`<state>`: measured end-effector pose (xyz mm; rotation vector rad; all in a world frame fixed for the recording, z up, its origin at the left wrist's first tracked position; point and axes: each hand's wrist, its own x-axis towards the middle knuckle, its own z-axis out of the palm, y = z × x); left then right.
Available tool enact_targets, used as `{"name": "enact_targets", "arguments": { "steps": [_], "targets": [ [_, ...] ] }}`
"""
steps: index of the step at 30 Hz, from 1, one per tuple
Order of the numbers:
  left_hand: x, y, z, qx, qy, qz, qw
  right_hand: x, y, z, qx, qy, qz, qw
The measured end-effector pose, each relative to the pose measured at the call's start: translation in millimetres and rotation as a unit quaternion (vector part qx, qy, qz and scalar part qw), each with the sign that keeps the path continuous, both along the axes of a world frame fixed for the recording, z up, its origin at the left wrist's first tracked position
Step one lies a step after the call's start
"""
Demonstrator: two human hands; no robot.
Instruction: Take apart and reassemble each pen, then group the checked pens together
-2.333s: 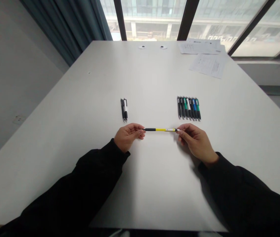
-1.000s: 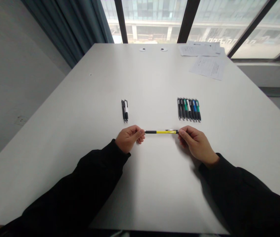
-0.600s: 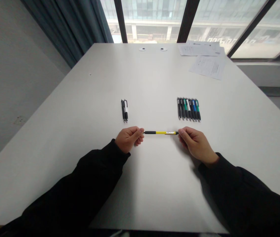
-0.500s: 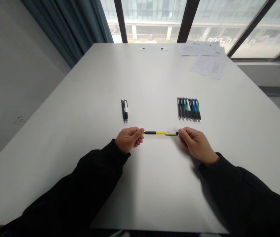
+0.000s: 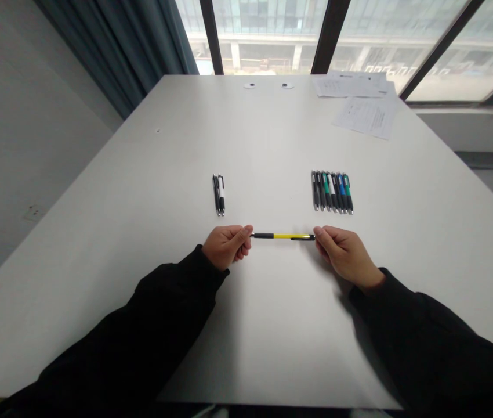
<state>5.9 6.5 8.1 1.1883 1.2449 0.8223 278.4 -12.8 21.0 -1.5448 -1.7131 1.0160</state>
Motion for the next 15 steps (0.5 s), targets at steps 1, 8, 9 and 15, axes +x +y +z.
{"name": "enact_targets", "arguments": {
  "steps": [1,8,9,15],
  "targets": [
    [0.1,-0.2,0.5,-0.001,0.002,0.0,1.0,0.1,0.2,0.0,0.001,-0.001,0.0,1.0],
    [0.0,-1.9,3.0,0.024,0.022,-0.02,0.999,0.8,-0.4,-1.8,0.002,0.003,0.001,1.0],
    [-0.4,-2.2,3.2,0.028,0.026,-0.027,0.999,0.8,-0.6,-2.1,0.002,0.005,0.001,1.0],
    [-1.6,-2.8,2.3,0.026,0.044,-0.046,0.998,0.3,-0.7,-1.6,0.004,0.015,0.0,1.0]
  ]
}}
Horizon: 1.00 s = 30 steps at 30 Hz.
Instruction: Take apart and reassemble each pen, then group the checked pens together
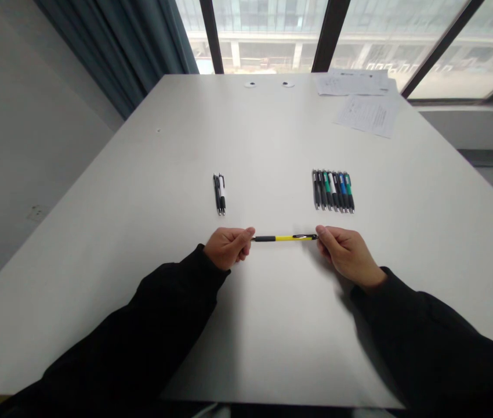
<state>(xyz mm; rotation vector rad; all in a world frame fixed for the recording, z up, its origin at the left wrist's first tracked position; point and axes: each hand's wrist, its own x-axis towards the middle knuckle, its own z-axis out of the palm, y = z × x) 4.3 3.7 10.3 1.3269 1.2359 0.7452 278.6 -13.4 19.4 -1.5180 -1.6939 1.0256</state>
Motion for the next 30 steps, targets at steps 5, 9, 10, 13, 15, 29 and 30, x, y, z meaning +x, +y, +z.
{"name": "enact_targets", "arguments": {
  "steps": [5,9,10,13,15,29,30],
  "targets": [
    [0,0,0.0,-0.006,-0.01,-0.031,0.999,0,-1,0.4,-0.001,-0.004,0.003,1.0],
    [-3,0,4.4,-0.053,-0.023,-0.145,0.988,0,0,-0.3,0.009,-0.017,0.014,1.0],
    [-3,0,6.3,-0.073,-0.026,-0.176,0.981,0,0,-0.7,0.01,-0.017,0.014,1.0],
    [1,-1,13.6,-0.12,-0.042,-0.27,0.954,-2,1,-1.7,0.01,0.002,0.013,1.0],
    [7,-4,17.6,-0.144,-0.078,-0.326,0.931,-4,-1,-1.8,0.025,0.023,0.018,0.999],
    [47,-12,-4.7,0.163,-0.183,-0.086,0.966,-32,-25,4.4,-0.139,0.196,0.181,0.954],
    [47,-13,-1.9,0.192,-0.138,-0.089,0.968,-32,-25,3.7,-0.146,0.195,0.179,0.953]
  ]
}}
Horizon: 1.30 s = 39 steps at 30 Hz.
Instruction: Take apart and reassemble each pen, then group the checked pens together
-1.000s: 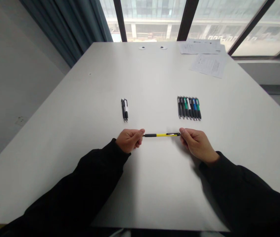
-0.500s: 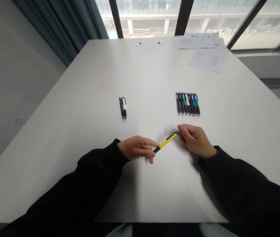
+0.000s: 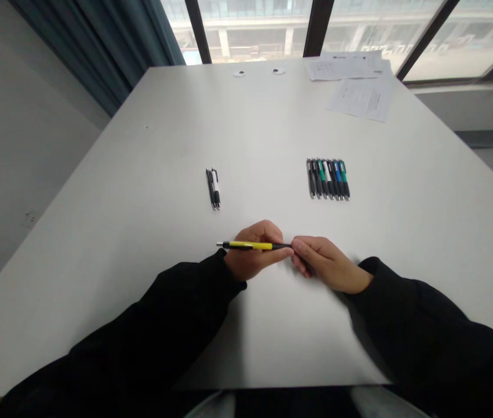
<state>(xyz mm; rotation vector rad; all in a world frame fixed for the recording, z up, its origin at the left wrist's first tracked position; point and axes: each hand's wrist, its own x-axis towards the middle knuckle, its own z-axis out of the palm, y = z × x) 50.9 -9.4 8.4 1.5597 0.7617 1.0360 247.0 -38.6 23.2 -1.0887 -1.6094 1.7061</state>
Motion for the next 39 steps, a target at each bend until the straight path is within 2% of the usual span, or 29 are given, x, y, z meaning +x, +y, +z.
{"name": "enact_targets", "arguments": {
  "steps": [2,4,7,9,17,21,24,28,30,35,39],
  "targets": [
    [-1.6,-3.9,5.8,0.058,0.087,0.009,0.995,1.7,0.7,-0.7,0.003,-0.021,0.009,1.0],
    [-3.8,-7.9,9.8,0.11,0.152,-0.01,0.982,3.8,2.0,-0.1,0.017,-0.042,0.036,0.998],
    [-5.4,-11.2,10.6,0.157,0.201,-0.053,0.965,5.8,4.1,2.7,0.039,-0.056,0.078,0.995],
    [-5.4,-11.4,9.1,0.162,0.215,-0.06,0.961,6.1,4.8,4.6,0.054,-0.061,0.081,0.993],
    [-4.1,-9.5,6.6,0.052,0.202,-0.07,0.975,2.9,2.8,4.0,0.124,-0.062,0.046,0.989],
    [-2.4,-9.8,5.9,0.038,0.197,-0.054,0.978,1.3,2.3,4.5,0.174,-0.077,0.035,0.981],
    [-1.9,-10.1,5.7,0.035,0.203,-0.042,0.978,1.2,2.1,4.8,0.148,-0.07,0.044,0.986],
    [-2.9,-10.0,4.6,0.032,0.189,-0.047,0.98,2.6,1.1,3.4,0.058,-0.032,0.065,0.996],
    [-3.2,-9.9,3.5,0.037,0.188,-0.05,0.98,2.9,0.9,2.9,0.051,-0.023,0.066,0.996],
    [-0.1,-10.8,3.4,0.037,0.198,-0.015,0.979,0.6,1.1,4.4,0.14,-0.06,0.04,0.987],
    [3.3,-11.5,8.7,-0.058,0.164,-0.004,0.985,-2.6,-1.8,6.0,0.255,-0.102,0.003,0.962]
  ]
}}
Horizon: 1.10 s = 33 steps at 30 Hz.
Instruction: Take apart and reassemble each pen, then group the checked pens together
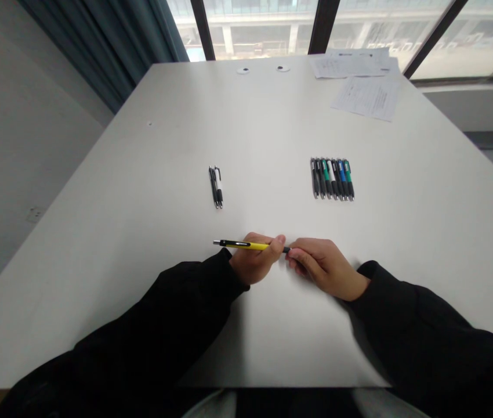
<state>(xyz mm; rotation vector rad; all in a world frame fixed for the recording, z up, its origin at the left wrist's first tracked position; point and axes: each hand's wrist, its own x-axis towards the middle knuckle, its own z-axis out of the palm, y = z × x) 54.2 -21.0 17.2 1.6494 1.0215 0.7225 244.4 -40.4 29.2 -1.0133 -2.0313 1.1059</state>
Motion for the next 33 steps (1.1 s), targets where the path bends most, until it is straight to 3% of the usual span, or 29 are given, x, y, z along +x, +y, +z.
{"name": "enact_targets", "arguments": {
  "steps": [8,12,16,19,22,28,33],
  "targets": [
    [5,0,10.7,-0.091,-0.05,0.018,0.994,0,-4,-4.4,0.233,-0.086,-0.043,0.968],
    [7,1,10.9,-0.11,-0.069,0.028,0.991,2,-3,-11.1,0.297,-0.11,-0.035,0.948],
    [8,1,7.6,-0.103,-0.081,0.051,0.99,0,0,-10.4,0.239,-0.054,-0.054,0.968],
    [7,2,5.7,-0.087,-0.078,0.049,0.992,-2,1,-5.7,0.097,-0.005,-0.061,0.993],
    [6,2,5.9,-0.076,-0.059,0.04,0.995,-3,0,-4.7,-0.005,0.024,-0.058,0.998],
    [4,3,3.1,-0.07,-0.063,0.044,0.995,-5,-1,-10.6,-0.016,0.114,-0.093,0.989],
    [2,2,-0.7,-0.08,-0.074,0.037,0.993,-4,-1,-6.2,0.024,0.039,-0.085,0.995]
  ]
}}
